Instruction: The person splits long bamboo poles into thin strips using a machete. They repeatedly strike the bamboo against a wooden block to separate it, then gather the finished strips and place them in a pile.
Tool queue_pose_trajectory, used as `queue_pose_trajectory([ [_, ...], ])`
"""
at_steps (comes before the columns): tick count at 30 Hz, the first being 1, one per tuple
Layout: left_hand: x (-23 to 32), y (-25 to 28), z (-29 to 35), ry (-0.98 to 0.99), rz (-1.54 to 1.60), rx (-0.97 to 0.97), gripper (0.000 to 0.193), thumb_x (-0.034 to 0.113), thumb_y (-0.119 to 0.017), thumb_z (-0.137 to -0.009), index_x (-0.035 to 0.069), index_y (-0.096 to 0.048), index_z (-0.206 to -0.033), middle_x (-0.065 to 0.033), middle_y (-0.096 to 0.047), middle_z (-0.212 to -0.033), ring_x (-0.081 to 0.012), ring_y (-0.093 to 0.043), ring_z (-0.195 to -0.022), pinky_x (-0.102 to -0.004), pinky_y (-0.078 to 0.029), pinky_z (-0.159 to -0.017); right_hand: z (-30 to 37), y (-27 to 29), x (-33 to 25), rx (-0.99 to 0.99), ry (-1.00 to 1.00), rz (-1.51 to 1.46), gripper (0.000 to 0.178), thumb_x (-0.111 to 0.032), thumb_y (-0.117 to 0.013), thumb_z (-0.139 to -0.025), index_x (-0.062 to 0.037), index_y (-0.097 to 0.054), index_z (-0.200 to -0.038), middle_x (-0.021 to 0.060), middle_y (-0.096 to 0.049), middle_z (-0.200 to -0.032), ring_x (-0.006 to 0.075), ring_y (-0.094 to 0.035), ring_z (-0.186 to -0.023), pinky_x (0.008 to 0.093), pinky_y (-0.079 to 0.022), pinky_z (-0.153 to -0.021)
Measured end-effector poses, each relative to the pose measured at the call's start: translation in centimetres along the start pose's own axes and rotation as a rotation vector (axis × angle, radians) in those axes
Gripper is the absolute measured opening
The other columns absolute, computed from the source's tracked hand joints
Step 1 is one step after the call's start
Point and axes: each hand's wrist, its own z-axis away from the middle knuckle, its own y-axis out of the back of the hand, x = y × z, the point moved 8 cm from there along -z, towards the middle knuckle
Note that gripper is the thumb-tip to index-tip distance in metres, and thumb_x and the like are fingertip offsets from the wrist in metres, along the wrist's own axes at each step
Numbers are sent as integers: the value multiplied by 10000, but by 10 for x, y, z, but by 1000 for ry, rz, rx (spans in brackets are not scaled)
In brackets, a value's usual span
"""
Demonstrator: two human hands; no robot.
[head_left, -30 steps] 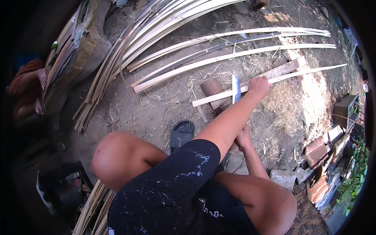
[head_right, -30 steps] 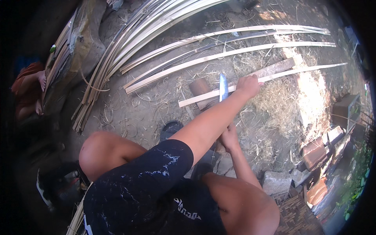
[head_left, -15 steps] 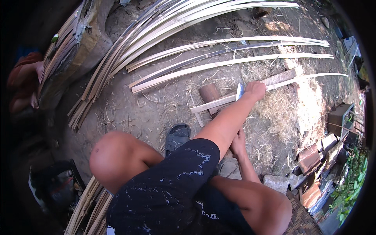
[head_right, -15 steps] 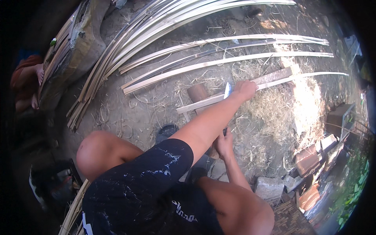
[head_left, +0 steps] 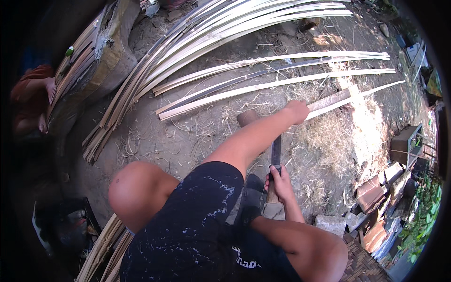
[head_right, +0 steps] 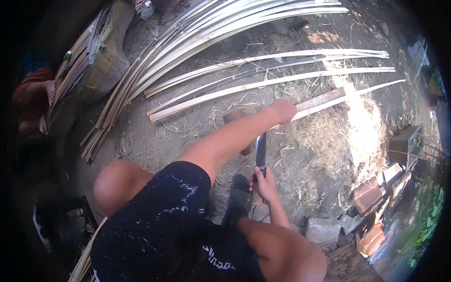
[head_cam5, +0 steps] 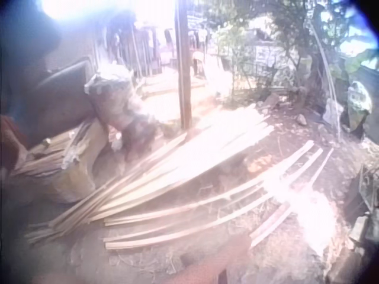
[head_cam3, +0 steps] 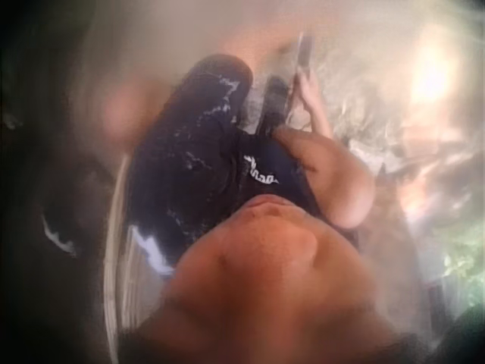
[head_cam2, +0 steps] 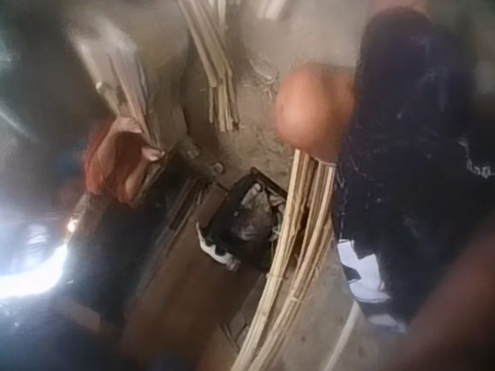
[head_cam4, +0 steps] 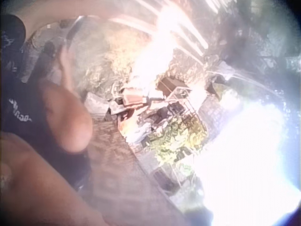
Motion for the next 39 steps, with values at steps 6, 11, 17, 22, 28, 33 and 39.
queue_pose_trajectory([
  [6,-84,55,162,-75,-261,-565,418,342,-517,-970,-32,-689,-1041,-247,-664,-1104,-369,-652,-1042,-480,-523,-877,56,94,-84,599,531,1075,524,-116,-581,-897,-5,-385,-1371,270,-598,-926,476,-620,-843,509,-527,-722],
  [11,-99,-32,274,528,929,-594,589,517,-416,-1015,-13,-671,-977,-211,-662,-800,-258,-681,-790,-376,-522,-712,19,62,-59,484,473,1079,488,-321,-560,-962,-80,-438,-1369,269,-616,-962,474,-641,-772,528,-537,-696],
  [17,-95,-27,313,408,546,-44,425,395,-514,-995,-6,-635,-920,-153,-641,-742,-233,-625,-662,-361,-477,-620,-11,172,-93,697,399,1076,423,-383,-525,-983,-45,-539,-1237,261,-648,-858,435,-664,-722,523,-537,-631],
  [22,-100,-5,314,405,364,40,416,406,-508,-964,0,-592,-927,-251,-660,-801,-443,-651,-753,-520,-492,-692,23,90,-94,611,711,935,378,-360,-548,-979,-43,-560,-1185,279,-651,-865,451,-658,-736,511,-536,-639],
  [28,-78,8,321,328,153,37,388,336,-433,-1018,19,-619,-895,-246,-645,-766,-455,-627,-710,-537,-481,-661,28,156,-80,810,335,946,329,-343,-553,-980,-74,-587,-1166,255,-662,-851,467,-650,-715,502,-544,-644],
  [33,-101,-25,340,407,655,-83,464,367,-407,-1045,12,-645,-865,-102,-591,-625,-220,-578,-557,-382,-466,-575,26,135,-90,688,456,923,369,-334,-542,-986,-64,-565,-1235,227,-662,-812,396,-667,-710,489,-552,-667],
  [39,-83,-30,341,467,689,-134,459,334,-403,-1054,7,-653,-849,-82,-569,-595,-160,-533,-566,-330,-441,-578,20,113,-68,742,600,1028,400,-358,-554,-975,-115,-553,-1292,227,-657,-841,408,-668,-768,495,-549,-705],
])
